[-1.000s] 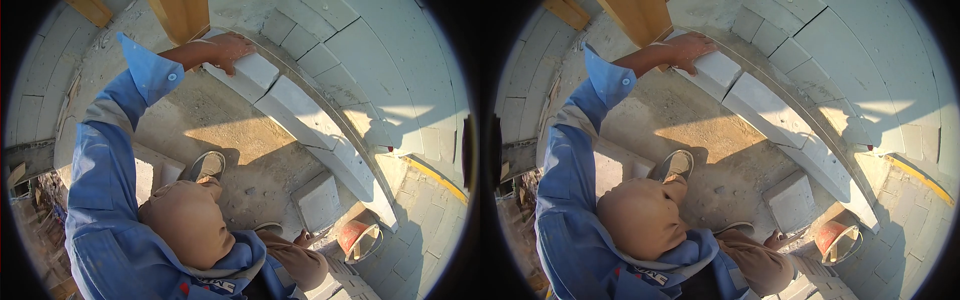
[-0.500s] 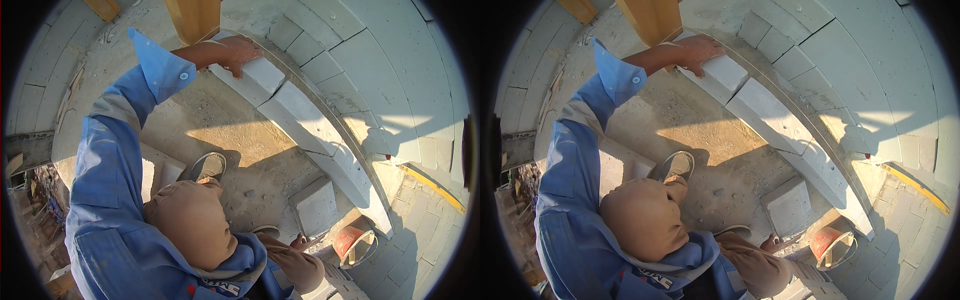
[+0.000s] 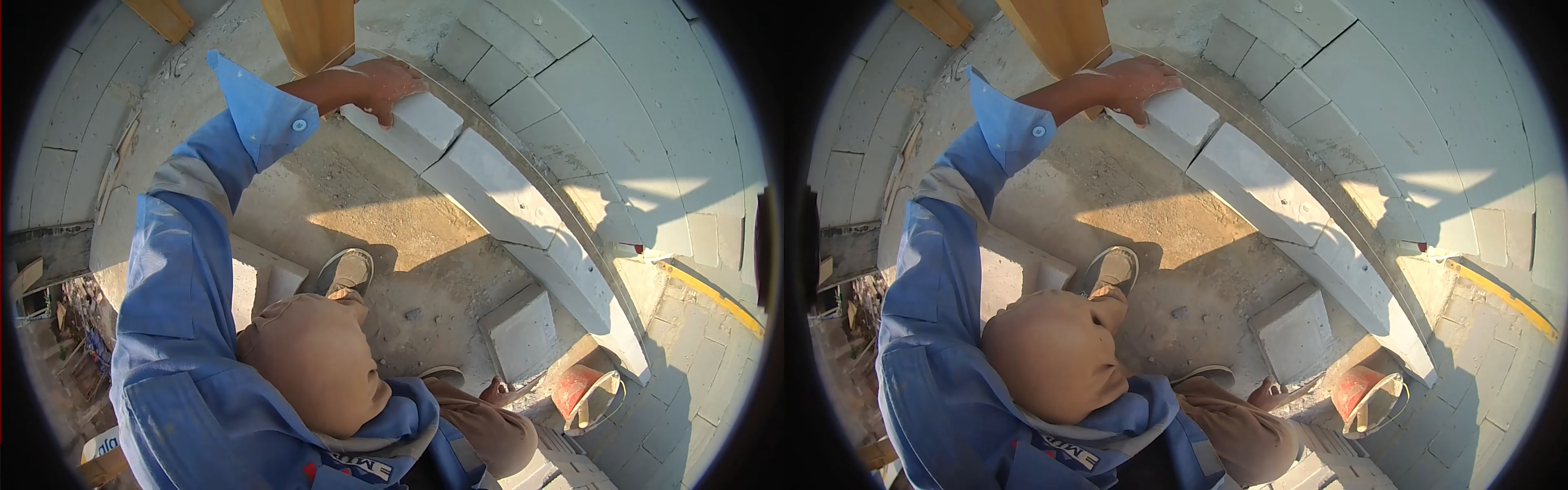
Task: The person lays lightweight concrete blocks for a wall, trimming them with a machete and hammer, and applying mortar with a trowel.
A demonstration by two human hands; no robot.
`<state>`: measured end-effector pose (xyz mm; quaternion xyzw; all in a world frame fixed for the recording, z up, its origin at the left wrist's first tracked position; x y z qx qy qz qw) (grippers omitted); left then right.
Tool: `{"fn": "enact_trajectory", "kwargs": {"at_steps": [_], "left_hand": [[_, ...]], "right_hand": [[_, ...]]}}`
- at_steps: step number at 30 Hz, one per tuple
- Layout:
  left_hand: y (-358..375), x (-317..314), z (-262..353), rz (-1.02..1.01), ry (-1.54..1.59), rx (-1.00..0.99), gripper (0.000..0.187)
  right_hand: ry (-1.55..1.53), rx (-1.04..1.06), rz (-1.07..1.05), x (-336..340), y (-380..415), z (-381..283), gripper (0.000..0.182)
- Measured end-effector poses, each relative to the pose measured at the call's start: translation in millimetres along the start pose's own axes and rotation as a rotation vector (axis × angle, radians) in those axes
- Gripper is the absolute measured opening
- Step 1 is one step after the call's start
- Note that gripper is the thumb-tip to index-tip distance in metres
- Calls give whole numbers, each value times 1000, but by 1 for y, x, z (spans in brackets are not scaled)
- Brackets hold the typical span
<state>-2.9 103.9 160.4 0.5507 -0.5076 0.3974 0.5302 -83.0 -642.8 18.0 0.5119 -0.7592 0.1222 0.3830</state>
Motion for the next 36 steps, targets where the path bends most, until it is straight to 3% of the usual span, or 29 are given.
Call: {"fn": "enact_trajectory", "kwargs": {"at_steps": [6, 9, 11, 12, 15, 20, 24, 26, 28, 29, 31, 32, 34, 36], "left_hand": [[25, 17, 20, -82, -41, 56, 95], [51, 24, 31, 6, -22, 58, 93], [66, 26, 36, -53, 3, 51, 92], [81, 25, 43, 31, -39, 58, 91], [105, 38, 66, -70, 17, 40, 92], [143, 41, 107, -116, 127, 89, 92], [174, 18, 122, -110, 203, 212, 92], [188, 9, 125, -88, 188, 272, 94], [193, 8, 124, -106, 194, 342, 93], [196, 6, 126, -94, 202, 377, 93], [205, 1, 132, -88, 205, 417, 93], [208, -2, 135, -79, 207, 434, 93], [214, -10, 138, -73, 209, 469, 93], [218, -16, 139, -62, 208, 494, 93]], "right_hand": [[-50, 112, 16, 2, 1, 8, 64], [-53, 100, 67, 7, 4, 5, 57], [-33, 109, 113, 11, 15, -18, 53], [-22, 86, 151, 12, 10, -3, 54], [-75, 54, 224, 28, 19, -29, 50], [-49, 223, 387, 98, -25, -61, 45], [201, 625, 666, 177, -95, -107, 43], [381, 505, 673, 208, -149, -112, 47], [468, 229, 408, 226, -193, -116, 49], [451, 233, 412, 230, -211, -114, 49], [559, 70, 44, 228, -240, -102, 51], [548, 75, 45, 231, -251, -96, 51], [491, 96, -150, 234, -261, -90, 50], [503, 83, -121, 250, -262, -93, 51]]}}
Point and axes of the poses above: each hand's wrist, its own y-axis away from the middle knuckle, its own x-axis out of the back of the hand, z = x × y, the point moved 2 cm from there along -y, towards the middle knuckle, and after that the axes turned 15 degrees about -y, right-handed, at the moved point
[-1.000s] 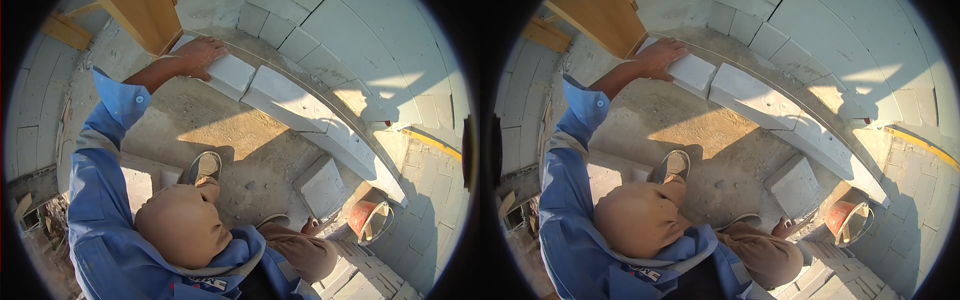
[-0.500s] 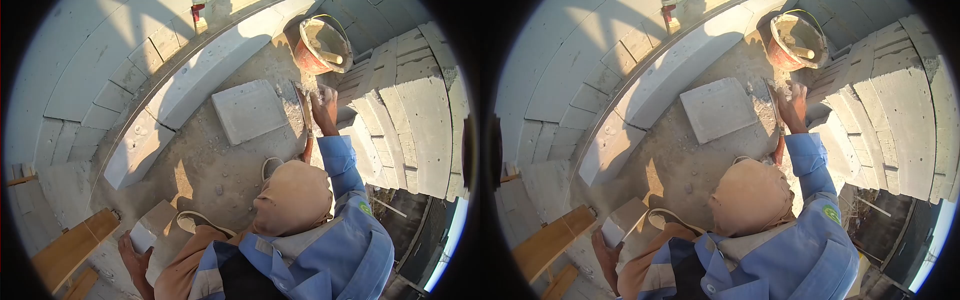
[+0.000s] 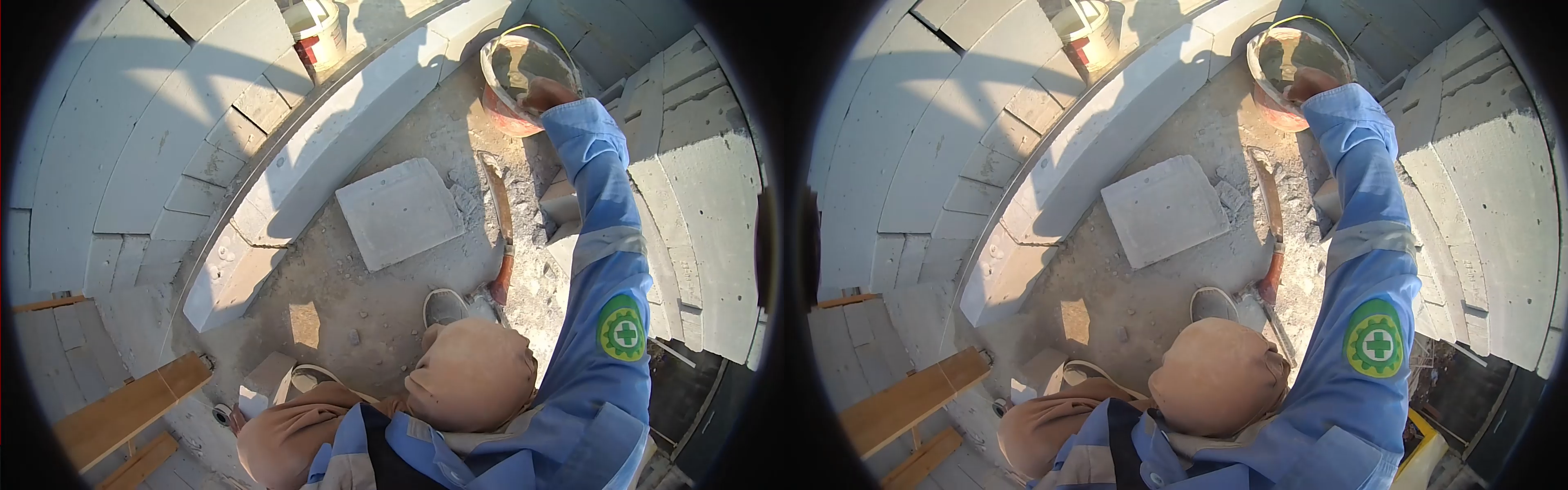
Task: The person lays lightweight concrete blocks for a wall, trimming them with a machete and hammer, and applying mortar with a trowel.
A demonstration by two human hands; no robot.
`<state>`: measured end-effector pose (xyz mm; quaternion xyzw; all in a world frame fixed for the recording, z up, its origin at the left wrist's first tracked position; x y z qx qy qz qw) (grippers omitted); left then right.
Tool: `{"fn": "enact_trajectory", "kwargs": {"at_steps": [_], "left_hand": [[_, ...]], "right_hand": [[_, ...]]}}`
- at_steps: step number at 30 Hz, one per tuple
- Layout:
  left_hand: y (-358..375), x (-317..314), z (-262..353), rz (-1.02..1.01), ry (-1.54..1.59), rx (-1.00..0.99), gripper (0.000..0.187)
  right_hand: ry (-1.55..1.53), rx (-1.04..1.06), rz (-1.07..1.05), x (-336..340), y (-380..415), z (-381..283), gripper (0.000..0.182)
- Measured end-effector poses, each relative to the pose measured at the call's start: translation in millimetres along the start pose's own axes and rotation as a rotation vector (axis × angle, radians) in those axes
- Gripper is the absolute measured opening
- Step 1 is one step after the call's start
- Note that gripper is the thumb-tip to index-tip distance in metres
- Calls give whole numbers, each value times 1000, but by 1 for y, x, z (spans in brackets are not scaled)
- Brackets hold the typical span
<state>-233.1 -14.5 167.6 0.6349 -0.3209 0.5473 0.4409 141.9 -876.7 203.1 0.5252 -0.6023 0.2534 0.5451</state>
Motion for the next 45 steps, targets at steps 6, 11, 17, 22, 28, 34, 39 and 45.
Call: {"fn": "enact_trajectory", "kwargs": {"at_steps": [6, 11, 17, 22, 28, 34, 39, 45], "left_hand": [[6, -1, -4, 20, -14, 56, 93], [8, -2, -4, 33, -21, 81, 93], [3, -8, -2, 21, -36, 87, 93], [7, -12, 0, 37, -25, 96, 93], [19, -15, -2, 79, -3, 69, 93], [21, -20, 19, 173, -28, -27, 93], [-5, -17, 23, 156, -51, -62, 91], [-7, 0, 11, 100, 17, -100, 88]], "right_hand": [[16, 15, 171, 21, -15, 35, 50], [93, 46, 279, -19, -25, 51, 46], [-177, 15, 187, -13, 6, 41, 46], [-1193, -273, 132, -20, 42, 74, 41], [-1521, -220, 330, -47, 90, 53, 40], [-1197, 1, 309, -46, 139, 38, 36], [-1306, 104, 108, -59, 200, -30, 34], [-1203, 274, -577, -66, 240, -152, 41]]}}
Point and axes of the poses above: each hand's wrist, its own y-axis away from the middle knuckle, its own x-axis out of the back of the hand, z = x × y, the point moved 2 cm from there along -y, towards the middle knuckle, and after that the axes turned 15 degrees about -y, right-handed, at the moved point
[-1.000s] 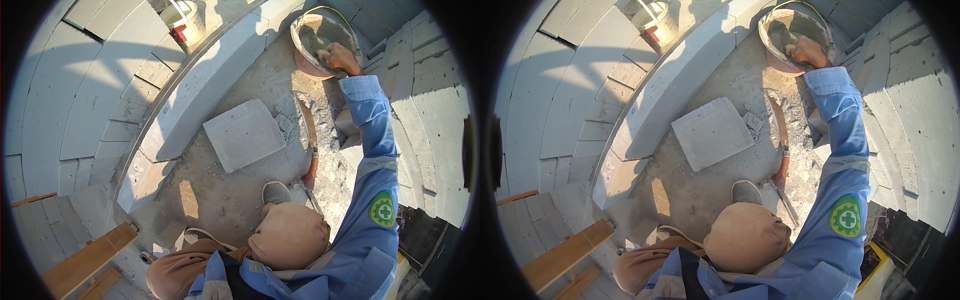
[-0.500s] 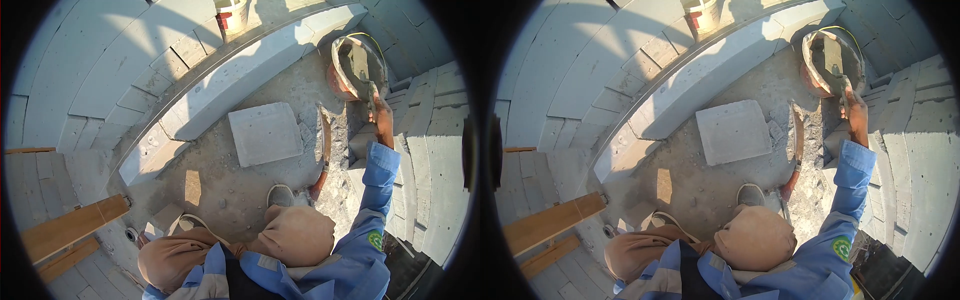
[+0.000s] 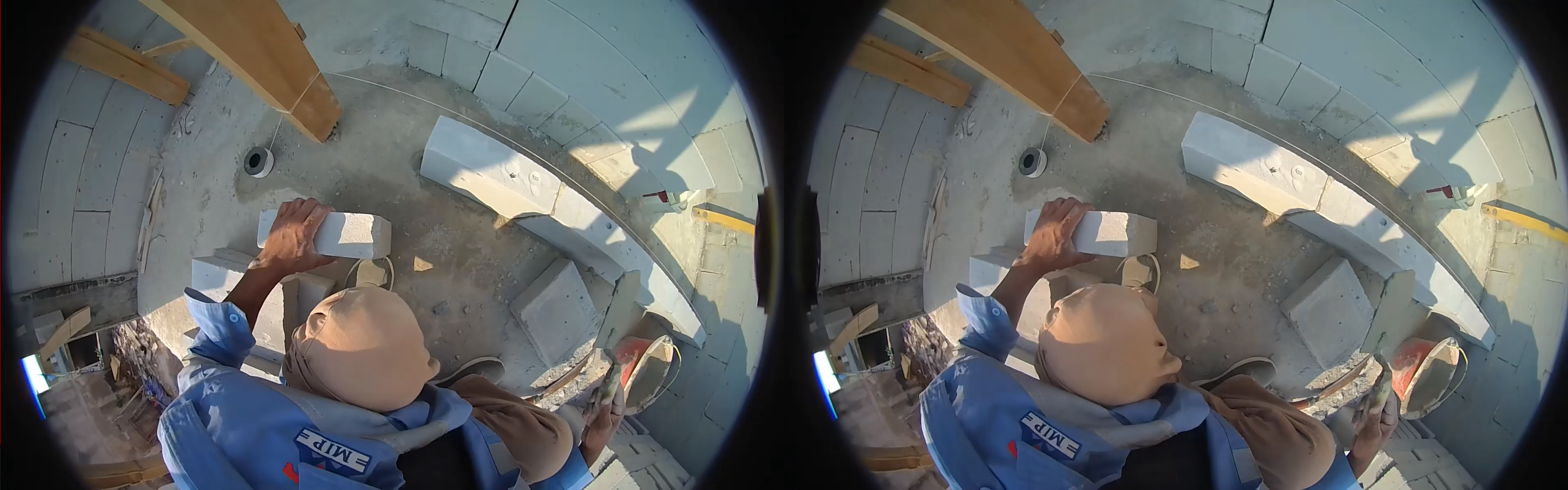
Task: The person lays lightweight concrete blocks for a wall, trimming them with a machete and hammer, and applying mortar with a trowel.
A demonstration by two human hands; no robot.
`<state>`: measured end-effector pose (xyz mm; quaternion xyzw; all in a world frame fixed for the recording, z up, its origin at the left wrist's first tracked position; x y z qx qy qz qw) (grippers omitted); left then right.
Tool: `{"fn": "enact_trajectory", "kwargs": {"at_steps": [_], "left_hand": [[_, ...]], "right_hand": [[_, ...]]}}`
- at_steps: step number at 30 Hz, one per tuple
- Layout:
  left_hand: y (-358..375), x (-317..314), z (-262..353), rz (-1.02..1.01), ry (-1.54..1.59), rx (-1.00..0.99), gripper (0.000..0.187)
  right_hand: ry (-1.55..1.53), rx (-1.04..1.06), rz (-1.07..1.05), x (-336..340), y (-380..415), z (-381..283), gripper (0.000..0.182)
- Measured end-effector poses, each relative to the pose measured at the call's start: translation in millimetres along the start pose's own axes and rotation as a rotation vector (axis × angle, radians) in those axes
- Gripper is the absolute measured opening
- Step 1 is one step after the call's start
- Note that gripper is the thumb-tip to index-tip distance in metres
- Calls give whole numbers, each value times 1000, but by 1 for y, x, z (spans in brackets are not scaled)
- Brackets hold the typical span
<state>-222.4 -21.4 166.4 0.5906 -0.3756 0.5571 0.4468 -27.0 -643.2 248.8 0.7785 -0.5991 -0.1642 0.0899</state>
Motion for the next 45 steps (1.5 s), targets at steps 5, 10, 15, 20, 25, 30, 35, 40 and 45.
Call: {"fn": "enact_trajectory", "kwargs": {"at_steps": [5, 10, 15, 20, 25, 30, 35, 40, 45], "left_hand": [[14, 17, -59, 15, 70, -39, 85], [41, 16, -115, 43, 14, -48, 83], [52, -2, -141, 63, 28, 38, 83], [44, -4, -141, 121, 66, 135, 85], [31, 1, -151, 108, 131, 158, 95], [23, 1, -153, 124, 133, 165, 95], [26, 1, -151, 130, 149, 135, 95], [27, 1, -151, 122, 129, 157, 91], [27, 0, -149, 136, 104, 163, 90]], "right_hand": [[162, -130, -284, -144, -68, -41, 57], [195, -335, -585, -275, -117, -12, 60], [200, -296, -611, -377, -152, 79, 52], [532, 282, -569, -453, -178, 167, 52], [1001, 531, -396, -496, -181, 194, 52], [1024, 541, -384, -480, -182, 205, 53], [1184, 559, -335, -438, -175, 226, 54], [1201, 528, -191, -424, -159, 229, 47], [1140, 618, -158, -431, -149, 217, 49]]}}
Point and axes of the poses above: each hand's wrist, its own y-axis away from the middle knuckle, its own x-axis out of the back of the hand, z = x × y, the point moved 2 cm from there along -y, towards the middle knuckle, and after that the axes turned 15 degrees about -y, right-handed, at the moved point
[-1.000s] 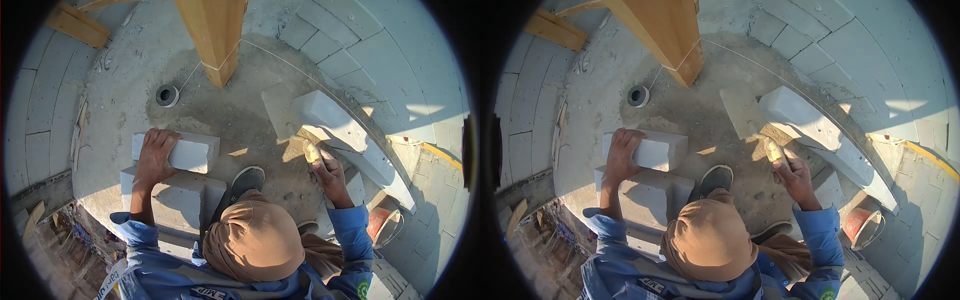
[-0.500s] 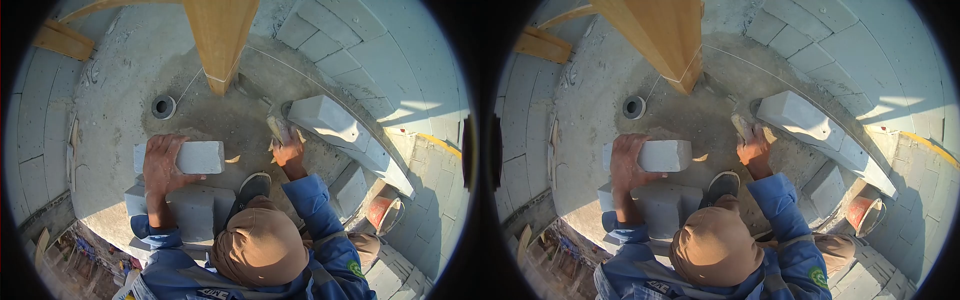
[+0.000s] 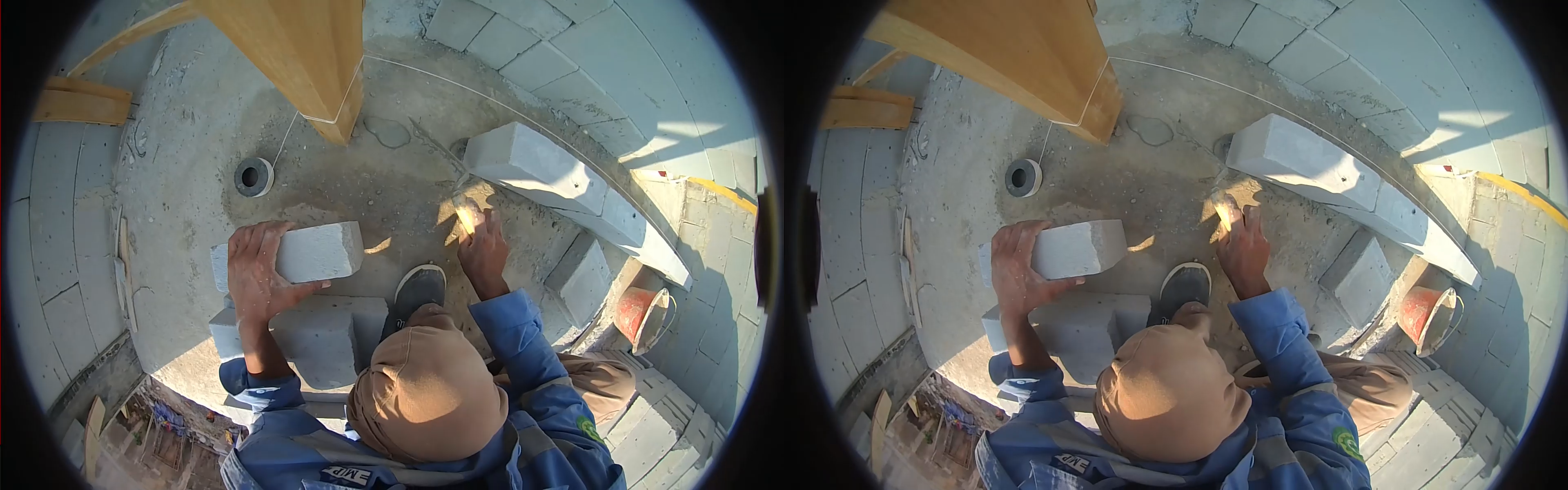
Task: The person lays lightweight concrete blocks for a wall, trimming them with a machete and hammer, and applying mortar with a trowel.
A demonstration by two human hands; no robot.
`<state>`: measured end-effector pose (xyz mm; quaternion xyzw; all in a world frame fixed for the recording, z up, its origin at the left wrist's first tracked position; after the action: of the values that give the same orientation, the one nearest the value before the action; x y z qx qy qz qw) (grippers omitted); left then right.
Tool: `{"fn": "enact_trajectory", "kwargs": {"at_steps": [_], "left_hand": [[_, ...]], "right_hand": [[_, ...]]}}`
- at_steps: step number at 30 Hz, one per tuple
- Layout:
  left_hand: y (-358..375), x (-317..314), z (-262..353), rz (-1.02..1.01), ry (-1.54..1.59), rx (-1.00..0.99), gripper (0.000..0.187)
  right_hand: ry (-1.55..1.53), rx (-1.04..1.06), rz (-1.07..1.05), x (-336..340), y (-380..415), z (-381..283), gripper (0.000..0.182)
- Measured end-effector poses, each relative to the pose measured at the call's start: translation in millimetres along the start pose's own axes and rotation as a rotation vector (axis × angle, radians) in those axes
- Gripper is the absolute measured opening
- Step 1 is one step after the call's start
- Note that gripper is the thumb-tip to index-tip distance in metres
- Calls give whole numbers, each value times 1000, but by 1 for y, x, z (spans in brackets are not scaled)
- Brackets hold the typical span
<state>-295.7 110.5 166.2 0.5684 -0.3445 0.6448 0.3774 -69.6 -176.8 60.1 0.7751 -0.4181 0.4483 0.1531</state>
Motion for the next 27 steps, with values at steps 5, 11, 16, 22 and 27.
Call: {"fn": "enact_trajectory", "kwargs": {"at_steps": [5, 11, 16, 22, 27], "left_hand": [[6, -5, 1, -20, -57, 18, 95], [12, -7, 4, 27, -110, -30, 98], [22, -15, 1, 70, -179, -21, 106], [16, -17, -8, 59, 108, -56, 85], [9, -31, -18, 82, -54, -35, 70]], "right_hand": [[-55, -38, -92, 38, 0, 0, 56], [5, 200, -15, 223, 1, 8, 59], [359, -32, 118, 377, 61, 76, 37], [446, -806, 399, 476, 200, 179, 38], [564, -1177, 311, 530, 268, 289, 49]]}}
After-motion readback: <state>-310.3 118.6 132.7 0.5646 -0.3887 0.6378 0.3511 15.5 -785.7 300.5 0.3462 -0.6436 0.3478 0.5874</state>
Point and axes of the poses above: each hand's wrist, its own y-axis away from the middle knuckle, its own x-axis out of the back of the hand, z = x × y, the point moved 2 cm from there along -y, towards the middle knuckle, and after that the axes turned 15 degrees about -y, right-handed, at the moved point
